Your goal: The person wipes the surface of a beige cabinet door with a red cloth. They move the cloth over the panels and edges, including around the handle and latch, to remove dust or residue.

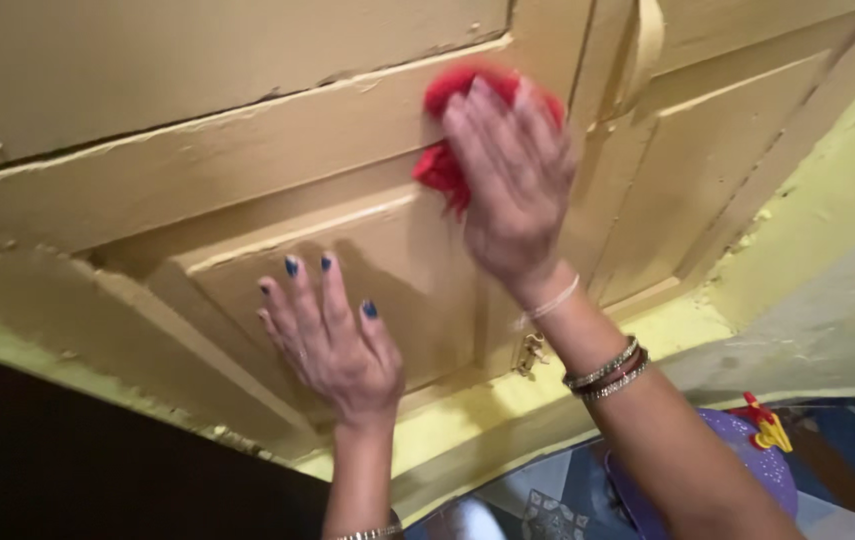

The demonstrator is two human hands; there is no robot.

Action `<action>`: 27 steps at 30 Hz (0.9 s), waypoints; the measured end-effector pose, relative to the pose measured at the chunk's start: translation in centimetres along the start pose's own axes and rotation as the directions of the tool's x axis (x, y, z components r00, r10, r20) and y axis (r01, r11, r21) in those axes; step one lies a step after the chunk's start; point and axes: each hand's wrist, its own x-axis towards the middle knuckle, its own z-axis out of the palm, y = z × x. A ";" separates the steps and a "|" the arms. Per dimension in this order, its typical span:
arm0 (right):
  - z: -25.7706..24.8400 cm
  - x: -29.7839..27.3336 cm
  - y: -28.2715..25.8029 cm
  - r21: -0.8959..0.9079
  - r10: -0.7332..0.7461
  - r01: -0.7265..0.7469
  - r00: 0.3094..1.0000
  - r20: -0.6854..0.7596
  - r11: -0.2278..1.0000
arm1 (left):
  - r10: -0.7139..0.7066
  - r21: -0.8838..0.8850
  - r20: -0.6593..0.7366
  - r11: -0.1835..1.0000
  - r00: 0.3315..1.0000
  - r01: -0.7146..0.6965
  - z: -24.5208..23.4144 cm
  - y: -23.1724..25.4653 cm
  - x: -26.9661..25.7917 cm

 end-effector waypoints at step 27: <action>-2.4 -5.4 16.4 -0.085 0.673 -0.737 0.653 -0.346 0.671 | 0.453 0.354 -0.002 0.834 0.891 -0.423 15.9 15.3 6.5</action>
